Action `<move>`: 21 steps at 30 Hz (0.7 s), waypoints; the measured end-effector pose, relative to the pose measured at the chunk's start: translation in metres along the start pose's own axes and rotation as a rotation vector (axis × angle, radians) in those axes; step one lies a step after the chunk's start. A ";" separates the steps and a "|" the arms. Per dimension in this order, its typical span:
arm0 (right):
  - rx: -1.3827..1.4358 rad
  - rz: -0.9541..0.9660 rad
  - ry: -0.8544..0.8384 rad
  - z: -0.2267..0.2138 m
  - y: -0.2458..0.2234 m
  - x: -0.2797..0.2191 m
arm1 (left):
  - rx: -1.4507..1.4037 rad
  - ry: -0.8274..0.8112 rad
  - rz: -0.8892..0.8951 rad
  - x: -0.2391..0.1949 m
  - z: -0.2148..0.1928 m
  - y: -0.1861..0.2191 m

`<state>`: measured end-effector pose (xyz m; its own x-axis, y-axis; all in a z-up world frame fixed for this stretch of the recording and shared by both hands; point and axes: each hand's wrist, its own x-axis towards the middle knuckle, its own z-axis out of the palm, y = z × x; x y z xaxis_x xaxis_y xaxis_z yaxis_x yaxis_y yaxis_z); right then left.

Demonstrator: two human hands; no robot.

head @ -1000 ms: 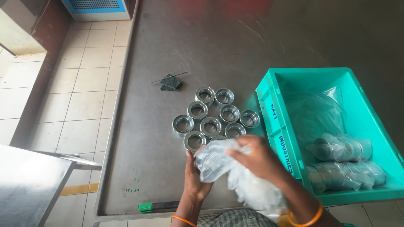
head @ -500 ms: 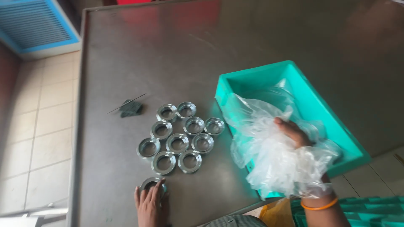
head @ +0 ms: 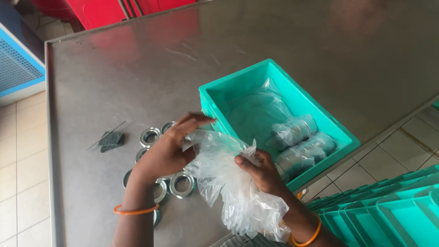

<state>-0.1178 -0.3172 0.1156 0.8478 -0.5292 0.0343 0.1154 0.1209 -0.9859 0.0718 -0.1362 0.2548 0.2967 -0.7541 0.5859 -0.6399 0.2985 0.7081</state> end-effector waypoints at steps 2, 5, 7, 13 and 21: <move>0.108 0.018 0.019 0.003 -0.018 -0.002 | 0.068 -0.312 -0.127 0.016 0.004 -0.003; 0.092 -0.122 0.240 -0.001 -0.018 -0.009 | 0.120 -0.009 -0.266 0.008 0.013 -0.047; 0.023 -0.226 0.376 -0.003 -0.003 -0.021 | 0.067 0.194 -0.322 -0.001 0.019 -0.066; -0.002 -0.285 0.239 -0.034 0.065 -0.107 | -0.090 0.600 -0.383 -0.044 0.041 -0.101; 0.466 0.633 -0.777 -0.028 0.008 -0.108 | 0.006 0.668 -0.488 -0.038 0.067 -0.070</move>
<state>-0.2231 -0.2824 0.0995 0.8980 0.3918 -0.2001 -0.4086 0.5743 -0.7093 0.0576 -0.1678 0.1569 0.8999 -0.2907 0.3252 -0.3331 0.0233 0.9426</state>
